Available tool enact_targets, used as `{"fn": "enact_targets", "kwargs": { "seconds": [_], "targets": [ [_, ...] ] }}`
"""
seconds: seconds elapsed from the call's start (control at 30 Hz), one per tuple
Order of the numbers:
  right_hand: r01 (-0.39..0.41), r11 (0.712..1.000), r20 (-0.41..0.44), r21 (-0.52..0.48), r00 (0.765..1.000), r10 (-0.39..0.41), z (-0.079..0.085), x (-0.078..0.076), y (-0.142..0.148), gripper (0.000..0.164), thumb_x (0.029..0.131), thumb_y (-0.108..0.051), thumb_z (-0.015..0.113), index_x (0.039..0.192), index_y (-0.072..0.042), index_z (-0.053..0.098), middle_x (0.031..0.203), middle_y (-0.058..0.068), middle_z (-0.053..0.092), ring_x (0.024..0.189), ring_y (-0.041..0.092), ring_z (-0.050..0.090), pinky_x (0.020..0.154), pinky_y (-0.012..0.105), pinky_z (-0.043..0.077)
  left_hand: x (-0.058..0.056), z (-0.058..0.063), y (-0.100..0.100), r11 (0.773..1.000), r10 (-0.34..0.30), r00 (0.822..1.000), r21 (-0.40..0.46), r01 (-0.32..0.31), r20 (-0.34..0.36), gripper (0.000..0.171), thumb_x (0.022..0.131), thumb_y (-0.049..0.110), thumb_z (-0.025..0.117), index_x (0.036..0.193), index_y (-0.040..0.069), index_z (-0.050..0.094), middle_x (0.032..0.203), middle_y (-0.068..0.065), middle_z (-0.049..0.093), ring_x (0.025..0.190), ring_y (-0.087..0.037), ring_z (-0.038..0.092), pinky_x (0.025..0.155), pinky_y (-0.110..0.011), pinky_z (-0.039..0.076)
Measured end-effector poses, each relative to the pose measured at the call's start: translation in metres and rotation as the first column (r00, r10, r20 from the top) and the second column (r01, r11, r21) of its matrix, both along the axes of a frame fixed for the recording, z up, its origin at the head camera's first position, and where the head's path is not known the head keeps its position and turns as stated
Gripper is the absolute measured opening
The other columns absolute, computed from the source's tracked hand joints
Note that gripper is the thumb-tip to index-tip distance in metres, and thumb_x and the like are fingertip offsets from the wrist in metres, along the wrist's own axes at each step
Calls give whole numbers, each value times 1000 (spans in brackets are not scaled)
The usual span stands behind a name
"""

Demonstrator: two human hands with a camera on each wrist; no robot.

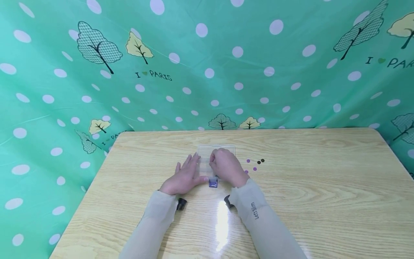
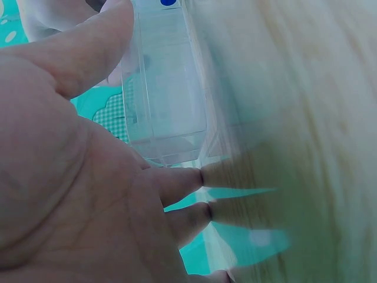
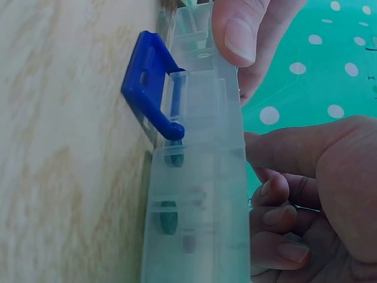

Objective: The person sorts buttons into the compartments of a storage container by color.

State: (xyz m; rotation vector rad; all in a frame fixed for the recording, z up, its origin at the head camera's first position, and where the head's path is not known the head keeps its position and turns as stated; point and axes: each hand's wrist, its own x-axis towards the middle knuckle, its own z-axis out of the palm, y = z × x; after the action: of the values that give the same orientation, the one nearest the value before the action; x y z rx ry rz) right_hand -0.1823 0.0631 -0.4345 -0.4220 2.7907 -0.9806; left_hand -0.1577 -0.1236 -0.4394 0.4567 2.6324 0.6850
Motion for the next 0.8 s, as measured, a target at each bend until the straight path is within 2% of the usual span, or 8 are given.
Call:
{"fn": "enact_targets", "kwargs": {
  "seconds": [0.37, 0.6, 0.8],
  "targets": [
    [-9, 999, 20, -50, 1000, 10, 1, 1, 5, 4, 93, -10, 69, 94, -6, 69, 76, 1, 58, 64, 14, 54, 65, 30, 49, 0, 1, 1, 1000, 4, 1000, 6, -4, 4, 90, 98, 48, 59, 159, -1, 15, 168, -16, 4, 154, -35, -3, 117, -65, -4],
    [20, 999, -2, -40, 1000, -20, 3, 3, 12, 4, 92, -11, 72, 93, -9, 68, 82, 2, 58, 73, 17, 53, 67, 31, 49, 0, 1, 1, 1000, 4, 1000, 7, -4, 8, 89, 98, 47, 60, 159, 0, 15, 168, -16, 4, 154, -35, -3, 117, -65, -4],
    [42, 998, -16, -40, 999, -43, 7, 5, 18, 5, 93, -12, 71, 92, -9, 67, 81, 3, 55, 71, 18, 50, 63, 32, 45, 0, 0, 1, 1000, 8, 1000, -12, -8, 12, 91, 98, 49, 59, 160, 1, 13, 168, -14, 1, 154, -34, -5, 118, -63, -6]
  ]
}}
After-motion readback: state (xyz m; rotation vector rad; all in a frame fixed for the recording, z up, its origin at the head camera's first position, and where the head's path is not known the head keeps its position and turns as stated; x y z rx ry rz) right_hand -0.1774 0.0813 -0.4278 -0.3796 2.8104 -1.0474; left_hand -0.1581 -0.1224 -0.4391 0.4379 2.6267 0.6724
